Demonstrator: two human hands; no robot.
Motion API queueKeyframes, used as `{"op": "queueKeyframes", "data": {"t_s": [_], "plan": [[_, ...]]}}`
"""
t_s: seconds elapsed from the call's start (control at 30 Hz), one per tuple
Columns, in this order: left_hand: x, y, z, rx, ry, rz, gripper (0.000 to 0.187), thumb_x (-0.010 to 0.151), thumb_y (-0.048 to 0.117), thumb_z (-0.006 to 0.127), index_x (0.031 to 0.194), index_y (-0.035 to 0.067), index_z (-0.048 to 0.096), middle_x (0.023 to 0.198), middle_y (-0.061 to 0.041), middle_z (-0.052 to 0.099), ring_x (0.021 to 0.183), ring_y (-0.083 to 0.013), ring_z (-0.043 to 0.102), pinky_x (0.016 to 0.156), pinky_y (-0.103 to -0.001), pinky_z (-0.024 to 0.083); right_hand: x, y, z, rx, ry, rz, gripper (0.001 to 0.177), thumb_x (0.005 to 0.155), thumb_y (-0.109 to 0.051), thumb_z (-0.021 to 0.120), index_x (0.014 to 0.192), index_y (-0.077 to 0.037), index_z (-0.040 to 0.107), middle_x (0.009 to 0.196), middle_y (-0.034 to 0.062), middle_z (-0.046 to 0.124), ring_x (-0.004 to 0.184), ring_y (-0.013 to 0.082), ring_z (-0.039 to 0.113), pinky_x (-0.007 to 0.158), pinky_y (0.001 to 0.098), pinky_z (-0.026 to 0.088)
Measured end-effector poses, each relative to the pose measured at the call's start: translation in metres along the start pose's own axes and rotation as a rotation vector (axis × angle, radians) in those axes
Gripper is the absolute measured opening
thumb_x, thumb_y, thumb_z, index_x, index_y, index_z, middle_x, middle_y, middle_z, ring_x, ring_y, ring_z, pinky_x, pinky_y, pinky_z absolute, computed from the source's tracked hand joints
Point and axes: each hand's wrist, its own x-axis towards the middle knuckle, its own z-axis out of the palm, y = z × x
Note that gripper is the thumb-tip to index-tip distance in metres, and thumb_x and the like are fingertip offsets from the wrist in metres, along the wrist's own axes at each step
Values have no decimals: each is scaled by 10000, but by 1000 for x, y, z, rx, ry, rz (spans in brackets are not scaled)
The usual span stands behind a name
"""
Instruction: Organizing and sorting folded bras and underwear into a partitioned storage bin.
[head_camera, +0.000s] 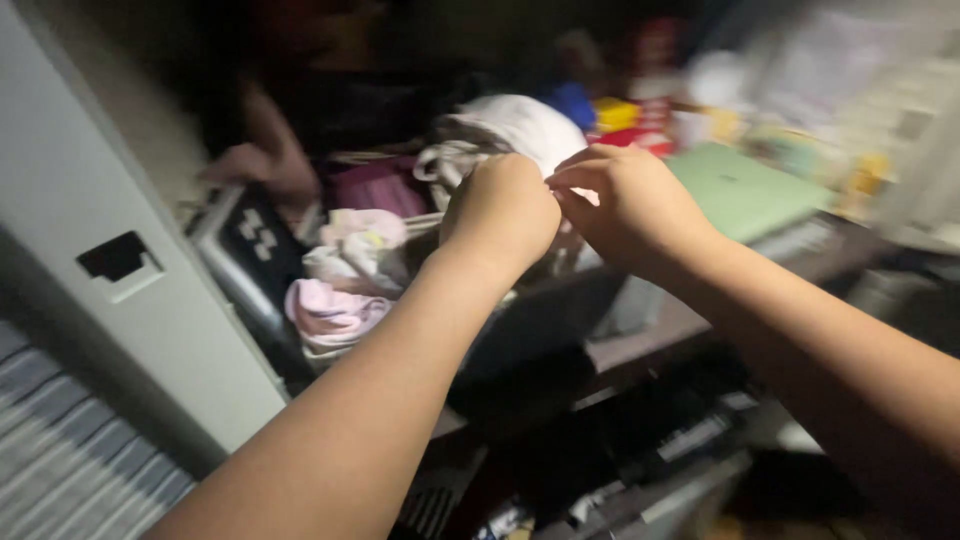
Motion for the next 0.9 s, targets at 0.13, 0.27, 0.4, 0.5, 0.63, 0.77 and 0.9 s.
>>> {"op": "queueKeyframes", "data": {"t_s": [0.13, 0.27, 0.4, 0.5, 0.63, 0.77, 0.9], "plan": [[-18, 27, 12, -134, -49, 121, 238, 845, 217, 616, 955, 84, 780, 1072, -208, 720, 1012, -405, 694, 867, -502, 551, -45, -34, -42, -157, -2, 187, 168, 904, -171, 709, 1035, -84, 768, 1049, 105, 734, 997, 319, 669, 911, 429, 491], [-53, 58, 24, -291, -37, 290, 257, 856, 212, 578, 912, 89, 796, 1062, -200, 727, 1002, -407, 691, 874, -511, 541, -95, -74, -81, -302, 24, 328, 155, 915, -177, 710, 1050, -125, 765, 1092, 68, 731, 1051, 298, 654, 1061, 564, 348], [-93, 99, 32, -392, -192, 363, 257, 852, 234, 590, 933, 104, 797, 1024, -209, 733, 994, -406, 691, 902, -510, 536, -141, -103, -125, -408, -19, 509, 187, 905, -202, 692, 1070, -161, 769, 1111, 41, 729, 1053, 276, 659, 1116, 616, 320], [-114, 125, 71, -427, -136, 521, 248, 836, 211, 595, 923, 90, 793, 1016, -210, 724, 976, -402, 691, 888, -512, 540, -180, -117, -155, -490, -43, 609, 223, 901, -231, 684, 1097, -164, 768, 1147, 43, 717, 1114, 277, 638, 1111, 625, 312], [-156, 163, 75, -464, -209, 634, 241, 866, 215, 593, 934, 74, 776, 1046, -196, 716, 978, -387, 693, 862, -513, 548, -224, -141, -190, -559, -38, 712, 247, 896, -248, 677, 1110, -158, 762, 1173, 48, 708, 1168, 281, 616, 1109, 631, 304], [-195, 213, 81, -508, -334, 702, 236, 850, 221, 610, 931, 89, 789, 1057, -191, 714, 994, -376, 691, 889, -492, 549, -274, -168, -232, -655, -23, 826, 249, 909, -266, 663, 1118, -175, 763, 1171, 40, 711, 1167, 284, 616, 1081, 589, 345], [-244, 273, 95, -565, -433, 765, 245, 814, 220, 639, 964, 90, 782, 1065, -194, 713, 994, -375, 688, 886, -486, 548, -337, -195, -281, -770, -28, 910, 268, 902, -292, 664, 1135, -209, 767, 1153, 40, 708, 1148, 288, 611, 1014, 515, 402]]}}
